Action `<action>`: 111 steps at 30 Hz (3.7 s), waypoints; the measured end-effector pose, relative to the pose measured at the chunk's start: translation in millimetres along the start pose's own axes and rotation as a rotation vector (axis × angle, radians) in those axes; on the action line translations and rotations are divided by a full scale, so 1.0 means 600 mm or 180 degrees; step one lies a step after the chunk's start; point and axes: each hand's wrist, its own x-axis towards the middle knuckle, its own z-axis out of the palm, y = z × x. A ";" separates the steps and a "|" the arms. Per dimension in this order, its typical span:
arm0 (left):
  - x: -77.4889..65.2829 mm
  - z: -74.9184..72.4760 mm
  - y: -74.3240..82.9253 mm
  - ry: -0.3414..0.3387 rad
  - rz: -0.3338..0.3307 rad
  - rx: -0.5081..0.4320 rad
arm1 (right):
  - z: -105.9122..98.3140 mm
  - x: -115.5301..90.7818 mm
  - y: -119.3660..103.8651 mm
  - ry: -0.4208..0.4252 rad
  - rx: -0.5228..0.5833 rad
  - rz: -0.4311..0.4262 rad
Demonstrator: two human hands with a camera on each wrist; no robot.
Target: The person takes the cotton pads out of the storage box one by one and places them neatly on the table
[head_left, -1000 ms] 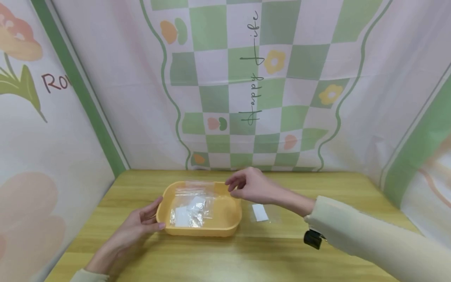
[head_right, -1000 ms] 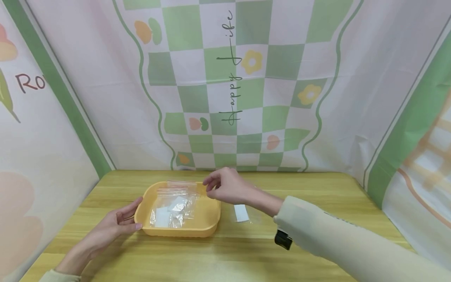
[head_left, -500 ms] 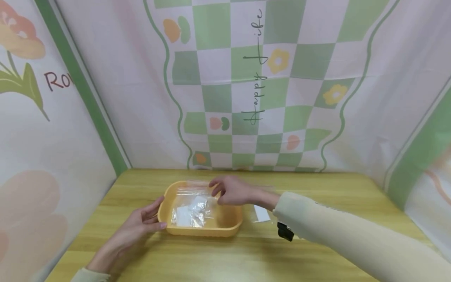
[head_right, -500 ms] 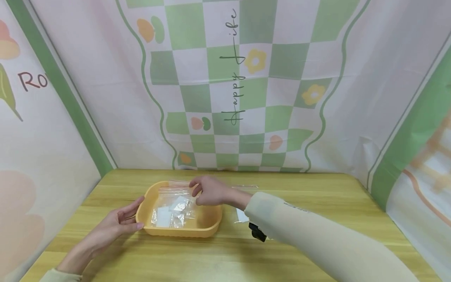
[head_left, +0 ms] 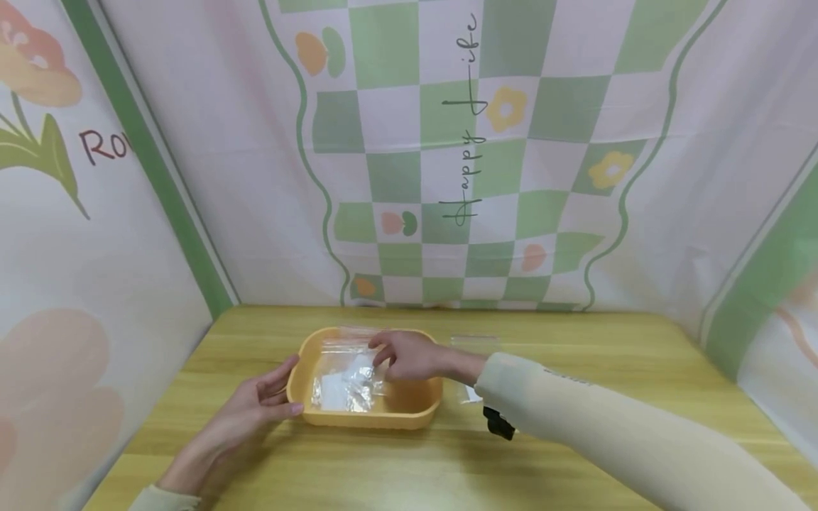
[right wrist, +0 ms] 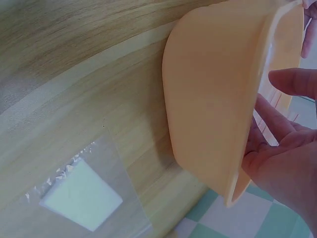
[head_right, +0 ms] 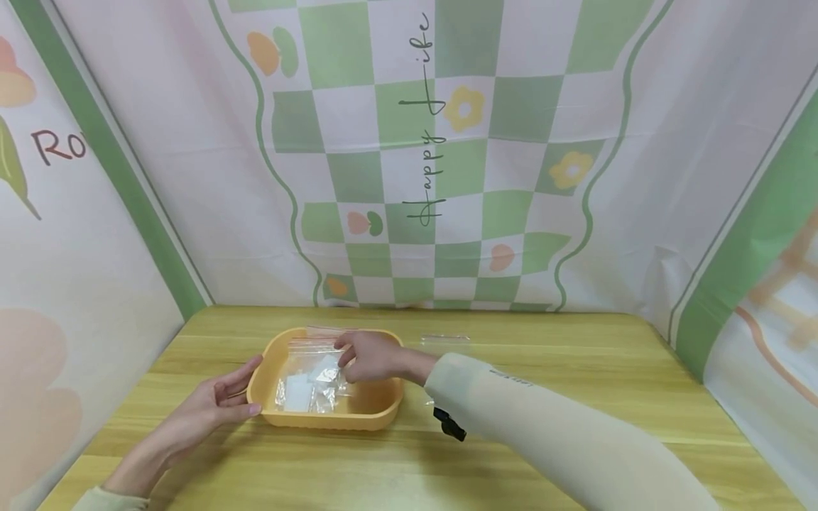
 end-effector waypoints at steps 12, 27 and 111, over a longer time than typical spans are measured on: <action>-0.001 0.001 0.001 -0.0007 0.0020 0.0027 | 0.012 0.001 0.008 -0.0073 0.0223 0.0075; -0.001 0.000 0.001 0.0007 -0.0017 0.0009 | 0.017 -0.004 0.000 0.0103 0.0875 0.0035; -0.003 0.007 0.007 0.0044 -0.0047 0.0014 | -0.145 -0.108 -0.042 0.0217 0.0956 0.0156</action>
